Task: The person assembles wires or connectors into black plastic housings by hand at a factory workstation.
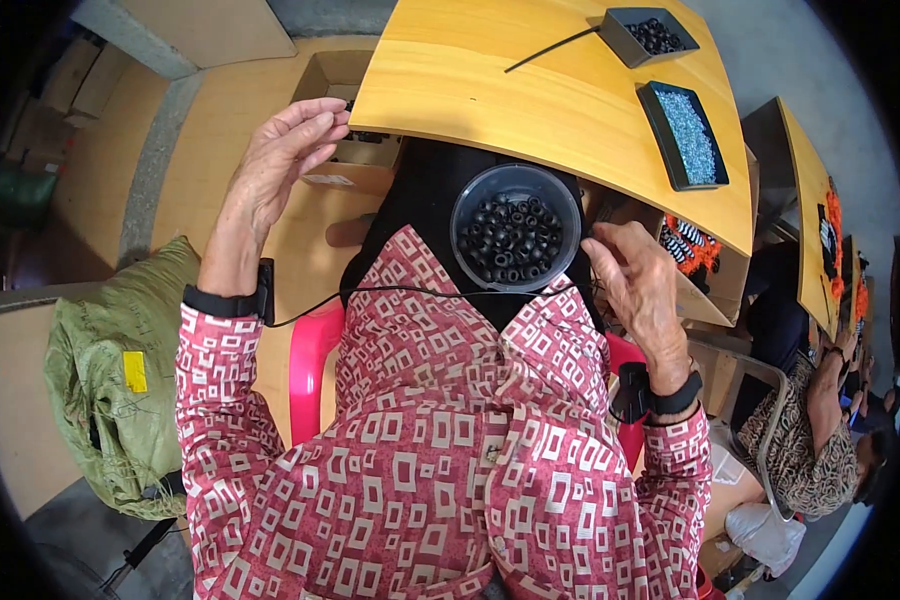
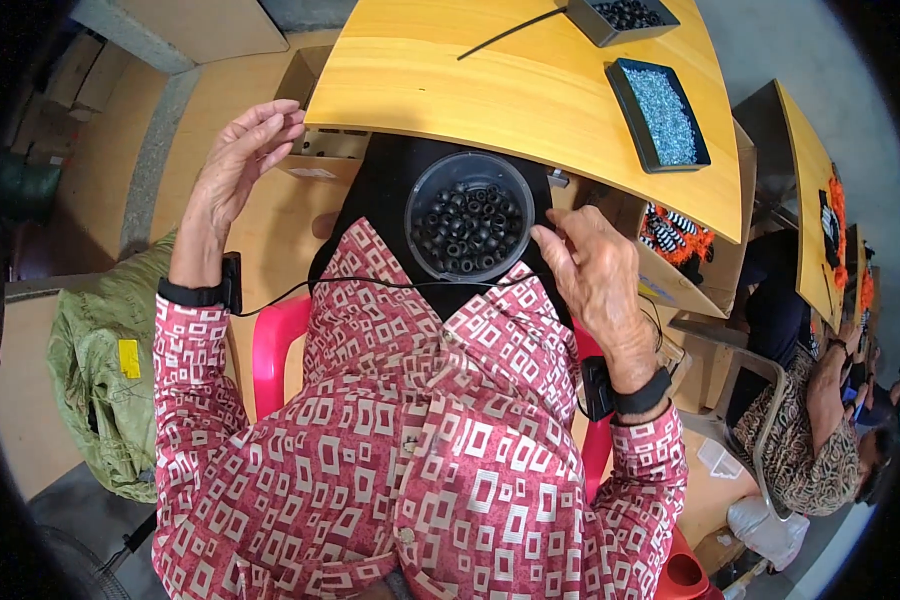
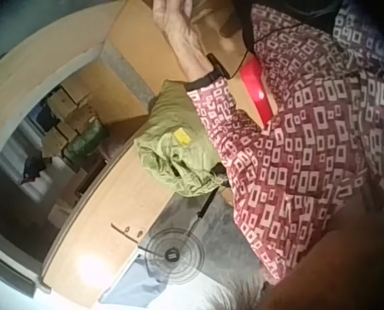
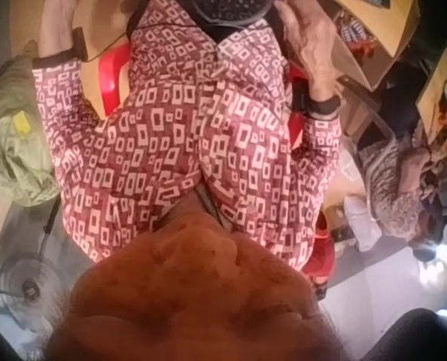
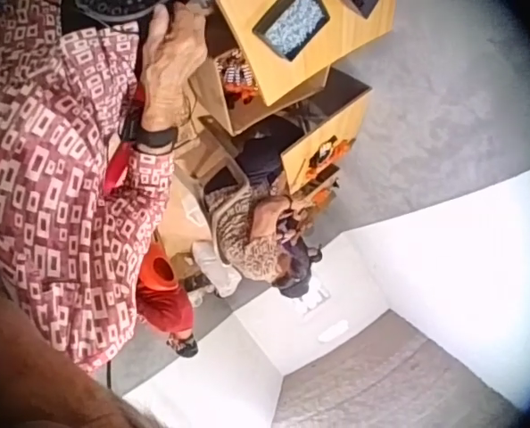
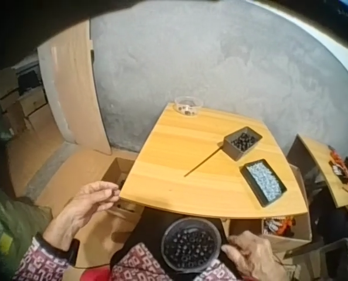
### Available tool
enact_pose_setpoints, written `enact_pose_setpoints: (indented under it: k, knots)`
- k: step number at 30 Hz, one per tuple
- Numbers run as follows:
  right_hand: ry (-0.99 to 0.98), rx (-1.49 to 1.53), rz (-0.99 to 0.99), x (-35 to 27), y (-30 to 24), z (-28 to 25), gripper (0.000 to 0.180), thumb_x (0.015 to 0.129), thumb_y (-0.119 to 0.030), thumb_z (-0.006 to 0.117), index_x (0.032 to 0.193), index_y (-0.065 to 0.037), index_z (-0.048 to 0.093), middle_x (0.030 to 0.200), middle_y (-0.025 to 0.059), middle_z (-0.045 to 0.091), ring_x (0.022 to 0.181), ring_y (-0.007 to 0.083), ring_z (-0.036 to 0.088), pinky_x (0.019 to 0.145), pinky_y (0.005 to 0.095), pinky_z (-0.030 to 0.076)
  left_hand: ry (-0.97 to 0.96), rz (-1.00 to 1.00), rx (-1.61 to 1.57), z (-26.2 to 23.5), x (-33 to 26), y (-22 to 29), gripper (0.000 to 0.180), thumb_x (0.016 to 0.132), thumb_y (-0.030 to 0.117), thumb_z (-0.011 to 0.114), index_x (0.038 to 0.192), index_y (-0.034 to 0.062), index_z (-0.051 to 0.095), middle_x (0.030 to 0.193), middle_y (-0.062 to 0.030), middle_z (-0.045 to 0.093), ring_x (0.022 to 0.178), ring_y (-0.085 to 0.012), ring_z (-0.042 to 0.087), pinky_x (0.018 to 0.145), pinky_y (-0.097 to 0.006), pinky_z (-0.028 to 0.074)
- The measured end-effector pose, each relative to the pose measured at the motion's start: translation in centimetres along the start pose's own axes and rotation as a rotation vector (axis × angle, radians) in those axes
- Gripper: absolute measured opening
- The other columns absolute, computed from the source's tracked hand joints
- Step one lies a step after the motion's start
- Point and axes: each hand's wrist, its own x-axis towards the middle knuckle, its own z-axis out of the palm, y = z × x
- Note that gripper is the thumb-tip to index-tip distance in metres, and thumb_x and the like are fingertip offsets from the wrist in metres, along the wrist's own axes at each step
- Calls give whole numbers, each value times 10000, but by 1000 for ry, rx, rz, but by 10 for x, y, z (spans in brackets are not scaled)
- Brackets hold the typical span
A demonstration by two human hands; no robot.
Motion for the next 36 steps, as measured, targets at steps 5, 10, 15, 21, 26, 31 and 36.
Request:
enact_pose_setpoints:
  k: [5,10,15,21,26,31,36]
  knots:
    - [-150,258,331,12,6,16,445,835,-255,694,1141,50,587,688,178,633,607,231,635,584,340,496,31,131,274,21,-21,12,334,910,276,625,1172,69,613,1101,-48,659,1033,-122,615,933,-255,444]
    - [-185,348,360,14,16,33,339,851,-101,555,1135,85,566,654,171,612,601,183,622,579,311,482,-69,115,298,43,-31,14,329,916,266,617,1166,52,615,1070,-60,667,1005,-130,623,917,-255,458]
    - [-200,537,467,10,9,21,296,875,-44,505,1135,75,578,639,56,594,550,84,539,526,254,457,-109,114,303,47,-31,10,325,919,257,612,1157,36,616,1042,-73,673,979,-131,630,913,-268,467]
    - [-159,688,512,27,-2,-13,295,916,-99,491,1173,20,573,656,54,627,505,69,564,451,197,460,-160,86,274,51,-34,3,304,919,220,617,1152,25,614,1045,-71,665,990,-125,619,890,-268,481]
    - [78,705,484,57,9,-31,317,920,-158,523,1184,12,569,672,74,642,522,85,588,479,185,464,-373,159,522,78,-40,-16,240,916,158,613,1108,15,633,1034,-52,659,969,-123,609,852,-274,490]
    - [190,733,500,79,27,-31,369,891,-173,610,1179,49,549,737,115,657,565,121,637,499,195,512,-452,475,1028,118,-44,-57,215,822,160,660,990,25,651,924,-104,664,894,-227,639,760,-345,494]
    - [162,780,500,83,39,-21,358,895,-183,610,1165,46,556,753,123,663,579,118,641,515,195,520,-802,598,1502,136,-32,-92,244,805,229,691,984,67,653,1000,-99,655,936,-248,624,874,-392,421]
